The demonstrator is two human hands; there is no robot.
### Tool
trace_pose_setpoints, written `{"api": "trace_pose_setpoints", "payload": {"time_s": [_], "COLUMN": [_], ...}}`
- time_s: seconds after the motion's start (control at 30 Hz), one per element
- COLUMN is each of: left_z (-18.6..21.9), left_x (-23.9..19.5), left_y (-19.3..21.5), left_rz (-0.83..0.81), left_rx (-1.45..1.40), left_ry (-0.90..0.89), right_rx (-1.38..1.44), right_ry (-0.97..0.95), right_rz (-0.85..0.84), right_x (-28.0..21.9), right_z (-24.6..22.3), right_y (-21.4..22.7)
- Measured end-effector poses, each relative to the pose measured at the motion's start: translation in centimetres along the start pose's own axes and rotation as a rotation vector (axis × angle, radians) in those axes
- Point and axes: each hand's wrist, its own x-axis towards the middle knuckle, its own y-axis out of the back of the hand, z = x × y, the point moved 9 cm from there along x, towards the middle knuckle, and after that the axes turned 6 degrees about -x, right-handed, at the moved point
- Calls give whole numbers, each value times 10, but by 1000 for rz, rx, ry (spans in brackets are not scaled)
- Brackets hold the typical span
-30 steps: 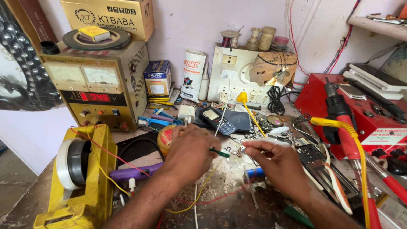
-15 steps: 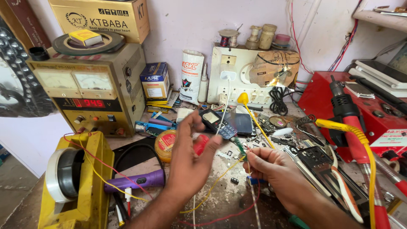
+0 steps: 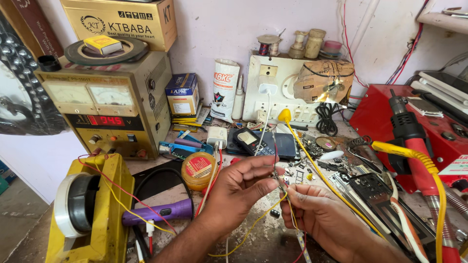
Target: The person holds a small green circuit board and uses a soldering iron to solder wires to it. The person then picks up a blue cylindrical battery and solders wires to its terminals.
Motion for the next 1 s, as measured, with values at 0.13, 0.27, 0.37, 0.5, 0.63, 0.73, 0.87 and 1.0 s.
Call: {"api": "trace_pose_setpoints", "payload": {"time_s": [0.13, 0.27, 0.37, 0.5, 0.63, 0.73, 0.87, 1.0], "left_z": [-1, -4, -7, -10, -12, -15, -12, -19], "left_x": [0, 0, 0, -1, -1, -3, -4, -6], "left_y": [1, 20, 24, 23, 23, 23, 26, 31], "left_rz": [44, 214, 249, 277, 265, 284, 308, 321], "left_rx": [-38, -125, -185, -207, -141, -104, -3, 42], "left_ry": [-13, 54, 91, 123, 130, 153, 116, 149], "right_rx": [-127, -552, -776, -766, -831, -876, -843, -893], "right_ry": [43, 339, 595, 540, 561, 739, 496, 568], "right_rz": [107, 397, 402, 442, 394, 440, 458, 436], "right_x": [-3, -16, -31, -34, -35, -45, -38, -39], "right_z": [-1, -31, -51, -42, -40, -54, -45, -52], "right_y": [7, 24, 16, 16, 2, -8, 0, -7]}}
